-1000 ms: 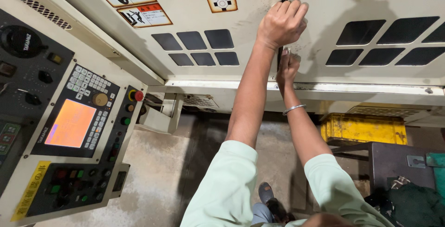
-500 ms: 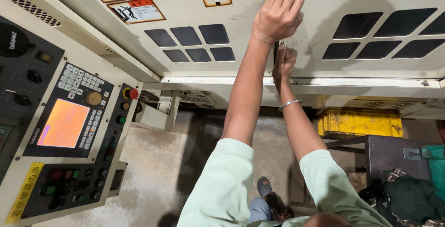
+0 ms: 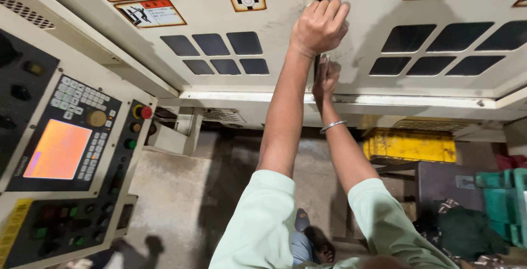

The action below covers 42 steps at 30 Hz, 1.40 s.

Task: The person opens the doors of a CNC machine, retrieves cylindrical metal parts from inside, and places them into a green tray. They then close the doors and operate the machine's control panel by turning a key and pressing buttons.

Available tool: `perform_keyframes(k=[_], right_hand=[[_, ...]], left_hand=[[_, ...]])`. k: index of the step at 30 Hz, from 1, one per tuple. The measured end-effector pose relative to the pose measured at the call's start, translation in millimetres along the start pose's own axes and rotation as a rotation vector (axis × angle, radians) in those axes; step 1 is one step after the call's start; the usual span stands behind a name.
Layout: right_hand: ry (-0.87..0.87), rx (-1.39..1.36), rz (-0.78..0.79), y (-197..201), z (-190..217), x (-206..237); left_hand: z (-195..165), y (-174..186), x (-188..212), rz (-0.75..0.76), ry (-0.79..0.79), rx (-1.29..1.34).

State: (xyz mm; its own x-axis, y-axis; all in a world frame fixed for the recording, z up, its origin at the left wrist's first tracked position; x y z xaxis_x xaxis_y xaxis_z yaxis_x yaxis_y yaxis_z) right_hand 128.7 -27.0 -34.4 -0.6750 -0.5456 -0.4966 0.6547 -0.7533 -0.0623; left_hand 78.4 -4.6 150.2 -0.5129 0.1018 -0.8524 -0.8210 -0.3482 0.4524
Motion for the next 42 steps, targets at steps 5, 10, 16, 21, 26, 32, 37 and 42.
perform_keyframes(k=[5, 10, 16, 21, 26, 32, 37, 42], right_hand=[[0.005, -0.023, 0.06, -1, 12, -3], [0.067, -0.023, 0.074, -4, 26, -8], [-0.005, -0.059, 0.101, -6, 33, -11], [0.013, 0.041, 0.116, -5, 39, -10], [-0.022, 0.156, 0.086, -7, 33, -10], [-0.236, -0.03, 0.101, -3, 17, 3], [-0.325, -0.076, 0.03, -5, 28, -3], [-0.081, 0.243, -0.028, -5, 56, -3]], left_hand=[[1, -5, 2, -0.007, 0.021, -0.014], [3, -6, 3, -0.074, 0.021, 0.007], [5, -10, 2, -0.044, 0.024, 0.006], [4, -9, 2, -0.049, 0.041, 0.052], [6, -9, 3, -0.068, 0.027, 0.069], [1, -10, 6, -0.029, 0.037, 0.121], [3, -3, -2, 0.028, 0.041, 0.202], [2, 9, -3, -0.029, 0.054, 0.247]])
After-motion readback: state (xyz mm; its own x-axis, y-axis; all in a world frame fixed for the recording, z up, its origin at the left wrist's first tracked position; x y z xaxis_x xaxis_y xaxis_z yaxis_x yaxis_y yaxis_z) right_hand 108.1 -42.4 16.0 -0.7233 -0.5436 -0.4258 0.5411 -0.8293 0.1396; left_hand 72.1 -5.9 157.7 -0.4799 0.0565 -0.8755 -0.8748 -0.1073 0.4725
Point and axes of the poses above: each hand's wrist, its own x-axis away from the middle knuckle, its own y-axis out of the back of the hand, z = x × y, the point moved 7 cm from there along -x, towards the middle knuckle, and after that the axes turned 10 degrees about x, right-handed, at the moved point
